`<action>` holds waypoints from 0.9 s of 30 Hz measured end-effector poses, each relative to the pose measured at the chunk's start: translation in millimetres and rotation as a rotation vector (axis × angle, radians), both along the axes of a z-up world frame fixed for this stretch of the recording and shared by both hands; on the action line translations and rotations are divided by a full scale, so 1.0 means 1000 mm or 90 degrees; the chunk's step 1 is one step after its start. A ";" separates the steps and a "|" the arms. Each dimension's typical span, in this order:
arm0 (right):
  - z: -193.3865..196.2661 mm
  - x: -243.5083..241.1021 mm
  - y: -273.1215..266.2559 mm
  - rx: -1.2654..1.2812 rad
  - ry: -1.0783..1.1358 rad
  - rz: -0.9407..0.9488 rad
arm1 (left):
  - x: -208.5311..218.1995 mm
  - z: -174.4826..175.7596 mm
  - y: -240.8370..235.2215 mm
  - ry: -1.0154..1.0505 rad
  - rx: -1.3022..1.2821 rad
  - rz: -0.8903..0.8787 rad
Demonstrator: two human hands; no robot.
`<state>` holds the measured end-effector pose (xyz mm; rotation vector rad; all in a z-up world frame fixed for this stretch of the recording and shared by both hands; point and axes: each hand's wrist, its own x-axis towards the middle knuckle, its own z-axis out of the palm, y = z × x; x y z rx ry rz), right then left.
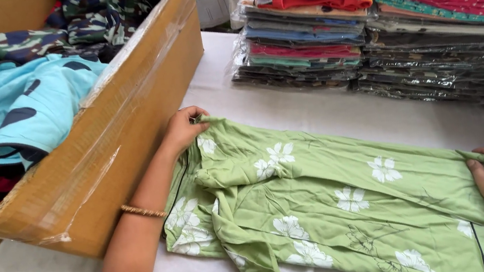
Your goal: The person folds a light green floral shirt and a light blue polka-dot shirt on a white surface. They smooth the fabric, fold the sleeves and sides, and stack the finished items.
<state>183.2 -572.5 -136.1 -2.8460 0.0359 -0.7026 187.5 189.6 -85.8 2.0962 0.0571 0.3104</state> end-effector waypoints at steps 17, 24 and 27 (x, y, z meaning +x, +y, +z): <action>-0.052 0.033 -0.048 0.178 0.038 0.060 | -0.145 0.052 -0.041 -0.334 0.354 -0.113; 0.019 -0.009 0.005 -0.002 -0.089 -0.001 | -0.061 0.063 -0.055 -0.134 0.375 0.138; 0.059 -0.028 0.043 0.011 -0.174 0.041 | -0.026 0.042 -0.061 -0.333 0.593 0.221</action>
